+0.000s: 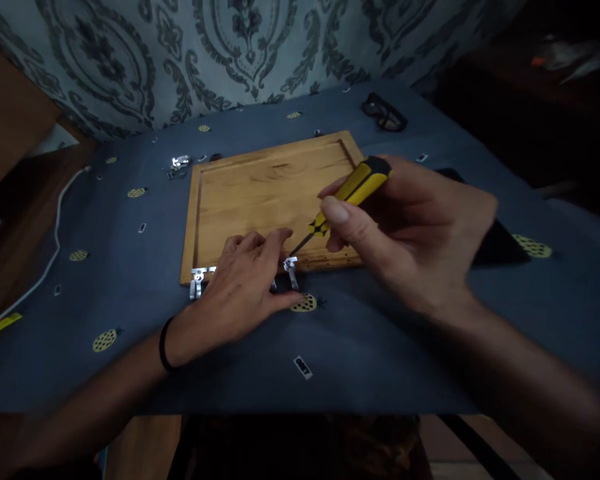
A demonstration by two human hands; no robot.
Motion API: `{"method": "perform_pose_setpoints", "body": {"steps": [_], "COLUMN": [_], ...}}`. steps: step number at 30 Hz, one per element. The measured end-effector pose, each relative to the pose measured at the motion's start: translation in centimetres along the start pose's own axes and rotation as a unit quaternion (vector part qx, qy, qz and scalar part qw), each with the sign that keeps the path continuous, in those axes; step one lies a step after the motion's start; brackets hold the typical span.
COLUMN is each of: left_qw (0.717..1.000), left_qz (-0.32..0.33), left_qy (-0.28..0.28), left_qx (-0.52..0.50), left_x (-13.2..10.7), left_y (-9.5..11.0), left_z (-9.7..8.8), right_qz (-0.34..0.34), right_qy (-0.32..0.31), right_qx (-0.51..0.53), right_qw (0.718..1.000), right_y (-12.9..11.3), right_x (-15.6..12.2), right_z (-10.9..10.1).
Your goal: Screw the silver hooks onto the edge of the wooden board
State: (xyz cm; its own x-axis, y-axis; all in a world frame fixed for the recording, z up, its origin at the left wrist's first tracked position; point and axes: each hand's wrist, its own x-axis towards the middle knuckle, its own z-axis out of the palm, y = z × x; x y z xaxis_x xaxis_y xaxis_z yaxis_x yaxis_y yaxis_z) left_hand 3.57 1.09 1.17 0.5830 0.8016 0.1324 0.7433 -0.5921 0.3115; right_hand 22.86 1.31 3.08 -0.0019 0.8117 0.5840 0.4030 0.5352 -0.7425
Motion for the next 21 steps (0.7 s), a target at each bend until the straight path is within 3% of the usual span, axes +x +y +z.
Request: {"method": "perform_pose_setpoints", "body": {"steps": [5,13,21], "left_qw": [1.000,0.999,0.999], "left_qz": [-0.005,0.010,0.024], "left_qy": [-0.022,-0.008,-0.002], "left_qx": [-0.009,-0.038,-0.044], "left_x": [-0.1,-0.3,-0.6], "left_y": [0.2,-0.1,-0.4], "left_z": [-0.3,0.2,0.4], "right_qz": [-0.041,-0.081,-0.014], "right_qy": [0.001,-0.018,-0.023], "right_qx": [-0.017,-0.021,-0.044], "right_qw": [0.999,0.996,0.999], "right_y": [0.3,0.7,0.8], "right_x": [0.0,-0.1,-0.9], "right_z": [0.2,0.2,-0.8]}}
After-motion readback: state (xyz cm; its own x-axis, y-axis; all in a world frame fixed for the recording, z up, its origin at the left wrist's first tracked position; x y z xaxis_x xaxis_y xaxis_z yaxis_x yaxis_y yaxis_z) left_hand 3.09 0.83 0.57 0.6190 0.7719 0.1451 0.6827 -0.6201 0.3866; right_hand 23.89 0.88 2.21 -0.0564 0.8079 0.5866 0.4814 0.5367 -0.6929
